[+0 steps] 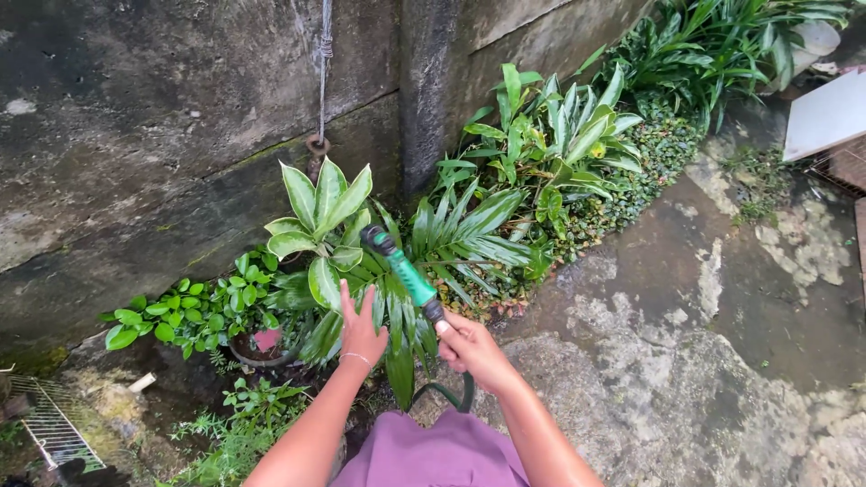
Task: Watering various potted and garden plants using a garden hose with a spray nozzle.
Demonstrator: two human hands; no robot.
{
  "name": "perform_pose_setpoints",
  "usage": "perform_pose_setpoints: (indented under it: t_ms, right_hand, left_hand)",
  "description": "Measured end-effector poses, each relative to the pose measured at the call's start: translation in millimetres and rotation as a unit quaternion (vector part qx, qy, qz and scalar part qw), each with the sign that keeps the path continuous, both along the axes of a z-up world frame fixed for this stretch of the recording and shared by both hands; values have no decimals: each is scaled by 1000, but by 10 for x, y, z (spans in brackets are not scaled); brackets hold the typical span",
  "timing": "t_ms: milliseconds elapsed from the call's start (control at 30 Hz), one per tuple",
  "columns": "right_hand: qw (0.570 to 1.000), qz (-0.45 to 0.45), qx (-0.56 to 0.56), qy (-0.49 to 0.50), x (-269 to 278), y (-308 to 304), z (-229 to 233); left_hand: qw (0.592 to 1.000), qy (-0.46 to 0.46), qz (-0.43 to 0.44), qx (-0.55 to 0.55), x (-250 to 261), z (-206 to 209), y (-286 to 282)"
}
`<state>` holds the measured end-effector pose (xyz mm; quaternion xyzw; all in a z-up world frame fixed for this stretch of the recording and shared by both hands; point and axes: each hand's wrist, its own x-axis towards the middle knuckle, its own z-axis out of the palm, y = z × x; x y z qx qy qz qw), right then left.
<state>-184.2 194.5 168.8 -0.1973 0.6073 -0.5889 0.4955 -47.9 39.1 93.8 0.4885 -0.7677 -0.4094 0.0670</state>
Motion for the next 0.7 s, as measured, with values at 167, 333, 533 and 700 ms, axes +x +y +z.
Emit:
perform_pose_setpoints:
  t_ms: [167,333,533,700]
  right_hand:
    - [999,-38,15,12,-173,39,-114]
    - [981,-191,7,31,-464,73,-45]
    - [935,-349,-57,12,-765,206,-155]
    - [949,-309,-53,20,-784,238,-179]
  left_hand:
    - [1000,12,-11,-21,-40,-63,15]
    - [999,12,0,-35,-15,11,45]
    - [999,-12,8,-37,42,-93,15]
    - [999,-16,9,-44,14,-120,35]
